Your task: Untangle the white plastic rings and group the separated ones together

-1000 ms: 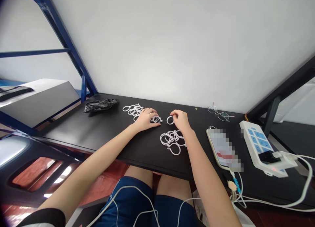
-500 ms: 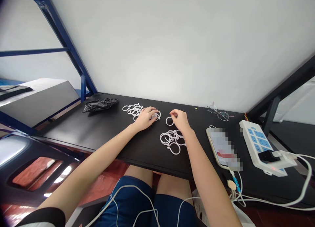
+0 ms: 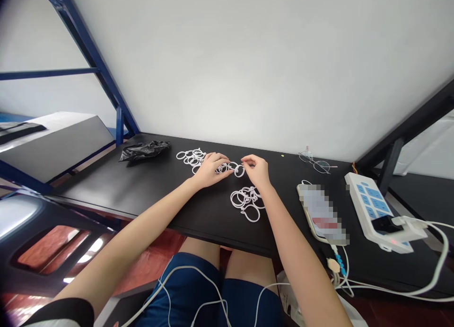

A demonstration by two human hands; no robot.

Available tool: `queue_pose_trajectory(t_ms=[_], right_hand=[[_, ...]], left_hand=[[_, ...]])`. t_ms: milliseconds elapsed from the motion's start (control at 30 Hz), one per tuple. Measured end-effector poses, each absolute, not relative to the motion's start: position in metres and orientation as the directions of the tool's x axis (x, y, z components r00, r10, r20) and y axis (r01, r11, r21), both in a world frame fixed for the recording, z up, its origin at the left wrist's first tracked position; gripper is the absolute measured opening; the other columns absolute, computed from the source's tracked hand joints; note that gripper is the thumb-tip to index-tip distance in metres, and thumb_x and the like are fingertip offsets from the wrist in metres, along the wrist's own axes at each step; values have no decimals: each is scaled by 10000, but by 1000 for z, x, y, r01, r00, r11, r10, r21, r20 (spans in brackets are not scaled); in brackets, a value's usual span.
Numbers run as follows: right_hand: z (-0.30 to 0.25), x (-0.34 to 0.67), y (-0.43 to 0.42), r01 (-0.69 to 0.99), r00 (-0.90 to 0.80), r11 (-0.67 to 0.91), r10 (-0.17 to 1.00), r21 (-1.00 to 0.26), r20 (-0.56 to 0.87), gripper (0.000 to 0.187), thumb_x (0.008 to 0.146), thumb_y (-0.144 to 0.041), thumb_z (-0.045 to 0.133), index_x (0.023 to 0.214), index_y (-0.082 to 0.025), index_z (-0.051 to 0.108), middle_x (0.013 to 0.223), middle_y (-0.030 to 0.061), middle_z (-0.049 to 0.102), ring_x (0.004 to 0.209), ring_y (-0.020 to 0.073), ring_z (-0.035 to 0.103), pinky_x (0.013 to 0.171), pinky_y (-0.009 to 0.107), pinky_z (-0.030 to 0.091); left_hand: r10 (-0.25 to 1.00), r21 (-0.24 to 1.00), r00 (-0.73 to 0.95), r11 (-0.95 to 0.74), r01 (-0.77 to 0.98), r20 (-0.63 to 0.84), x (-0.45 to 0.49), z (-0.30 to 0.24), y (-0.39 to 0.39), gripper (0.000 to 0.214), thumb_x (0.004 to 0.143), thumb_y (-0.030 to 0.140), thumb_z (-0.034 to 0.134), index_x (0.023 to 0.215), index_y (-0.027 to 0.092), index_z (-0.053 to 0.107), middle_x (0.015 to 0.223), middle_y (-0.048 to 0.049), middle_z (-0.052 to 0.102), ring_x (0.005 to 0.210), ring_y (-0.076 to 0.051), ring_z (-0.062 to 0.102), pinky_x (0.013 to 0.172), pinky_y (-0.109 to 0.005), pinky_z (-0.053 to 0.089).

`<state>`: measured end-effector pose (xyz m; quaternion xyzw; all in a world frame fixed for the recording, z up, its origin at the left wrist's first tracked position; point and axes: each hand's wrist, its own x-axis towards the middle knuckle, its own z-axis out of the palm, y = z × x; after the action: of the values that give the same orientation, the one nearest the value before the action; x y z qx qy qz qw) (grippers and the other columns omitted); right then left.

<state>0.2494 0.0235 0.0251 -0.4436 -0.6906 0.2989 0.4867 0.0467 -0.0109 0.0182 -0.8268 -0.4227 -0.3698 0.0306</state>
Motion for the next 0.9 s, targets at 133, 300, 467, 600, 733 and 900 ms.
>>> queue_pose_trajectory(t_ms=[133, 300, 467, 600, 733, 900], right_hand=[[26, 237, 16, 162, -175, 467, 881, -869, 440, 107, 744, -217, 611, 810, -175, 684, 850, 80, 712, 827, 225, 702, 749, 350, 573], [26, 234, 14, 128, -186, 432, 895, -893, 406, 107, 736, -258, 664, 799, -174, 688, 847, 80, 709, 821, 226, 694, 760, 367, 572], [24, 236, 17, 140, -203, 388, 912, -911, 358, 178, 706, -331, 728, 784, -175, 691, 803, 76, 700, 784, 231, 685, 712, 370, 569], [28, 236, 15, 109, -215, 323, 931, -940, 295, 274, 658, -406, 787, 772, -176, 691, 791, 73, 705, 800, 242, 691, 750, 392, 572], [36, 240, 11, 58, -316, 171, 938, -984, 144, 353, 605, -417, 834, 826, -177, 701, 883, 85, 730, 901, 256, 688, 813, 410, 569], [43, 242, 6, 61, -411, 99, 909, -993, 66, 367, 605, -345, 839, 904, -187, 697, 952, 84, 737, 984, 248, 670, 854, 404, 546]], left_hand=[[651, 233, 431, -683, 692, 625, 50, 19, -13, 250, 892, 431, 577, 969, 198, 625, 920, -34, 663, 905, -177, 600, 1052, -413, 322], [669, 251, 458, -687, 682, 586, 50, 14, -8, 278, 909, 360, 547, 695, 184, 525, 680, 21, 588, 737, -136, 581, 1044, -397, 335], [659, 254, 466, -700, 668, 590, 47, 12, -6, 247, 892, 300, 556, 686, 187, 479, 678, 29, 570, 713, -129, 565, 1025, -389, 351], [663, 267, 462, -699, 663, 589, 46, 11, -6, 183, 864, 223, 554, 700, 188, 480, 691, 33, 563, 710, -123, 558, 1030, -384, 344], [657, 260, 429, -688, 678, 620, 46, 9, -4, 160, 798, 121, 529, 688, 191, 436, 689, 43, 544, 674, -113, 515, 1015, -360, 352], [657, 236, 400, -663, 711, 639, 46, 8, -2, 240, 782, 79, 469, 612, 185, 337, 635, 44, 473, 613, -103, 458, 934, -322, 381]])
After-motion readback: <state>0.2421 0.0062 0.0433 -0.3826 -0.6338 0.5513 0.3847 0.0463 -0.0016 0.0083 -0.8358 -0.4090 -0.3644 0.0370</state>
